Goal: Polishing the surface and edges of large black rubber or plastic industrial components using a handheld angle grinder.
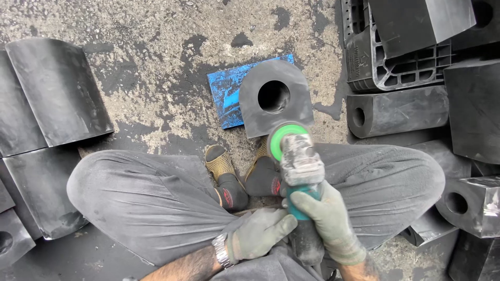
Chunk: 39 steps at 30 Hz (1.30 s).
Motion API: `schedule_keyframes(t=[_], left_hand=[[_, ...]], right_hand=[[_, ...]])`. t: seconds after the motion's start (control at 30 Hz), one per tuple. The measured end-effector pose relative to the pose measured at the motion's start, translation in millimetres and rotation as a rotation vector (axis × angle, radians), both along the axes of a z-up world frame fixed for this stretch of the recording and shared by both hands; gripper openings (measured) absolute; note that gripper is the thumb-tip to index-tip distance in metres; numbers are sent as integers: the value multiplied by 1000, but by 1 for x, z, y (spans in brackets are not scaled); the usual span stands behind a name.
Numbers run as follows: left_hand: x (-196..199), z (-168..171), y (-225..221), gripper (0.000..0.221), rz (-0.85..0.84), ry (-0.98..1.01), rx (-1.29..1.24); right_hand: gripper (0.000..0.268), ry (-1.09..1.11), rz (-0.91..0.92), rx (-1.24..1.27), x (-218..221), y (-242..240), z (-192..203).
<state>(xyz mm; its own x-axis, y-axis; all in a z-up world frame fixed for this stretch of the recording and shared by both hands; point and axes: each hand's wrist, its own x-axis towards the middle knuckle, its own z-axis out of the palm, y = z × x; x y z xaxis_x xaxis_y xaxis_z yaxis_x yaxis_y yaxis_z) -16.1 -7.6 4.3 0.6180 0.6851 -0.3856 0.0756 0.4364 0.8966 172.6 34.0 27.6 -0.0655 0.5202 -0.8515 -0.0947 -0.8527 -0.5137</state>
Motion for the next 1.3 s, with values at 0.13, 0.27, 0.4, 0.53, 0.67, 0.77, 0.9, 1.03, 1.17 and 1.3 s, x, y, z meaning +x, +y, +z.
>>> schedule_keyframes(t=[0.13,0.27,0.4,0.53,0.67,0.77,0.9,1.03,1.17,1.3], left_hand=[[-1,-3,-2,62,58,-43,110],[23,-18,-2,60,-12,24,21],[16,-15,0,59,-38,56,63],[-18,-10,-18,60,36,21,15],[-27,-14,-34,62,127,-25,11],[-18,-6,-15,60,64,16,15],[0,-8,0,56,-53,47,-27],[-19,-13,-16,57,-31,50,28],[-30,-29,-47,63,61,1,62],[-25,-15,-24,64,10,29,47]], right_hand=[[38,-18,120,14,-5,4,6],[40,-91,-62,8,12,2,5],[42,-78,-121,5,8,5,6],[43,-13,111,14,-26,9,3],[43,-81,378,47,-41,14,6],[40,-65,242,12,-25,6,6],[37,-92,-49,6,-7,4,10],[38,-57,13,-38,-17,-2,-1],[41,-41,328,18,-41,2,1],[40,-24,170,-36,-25,-7,2]])
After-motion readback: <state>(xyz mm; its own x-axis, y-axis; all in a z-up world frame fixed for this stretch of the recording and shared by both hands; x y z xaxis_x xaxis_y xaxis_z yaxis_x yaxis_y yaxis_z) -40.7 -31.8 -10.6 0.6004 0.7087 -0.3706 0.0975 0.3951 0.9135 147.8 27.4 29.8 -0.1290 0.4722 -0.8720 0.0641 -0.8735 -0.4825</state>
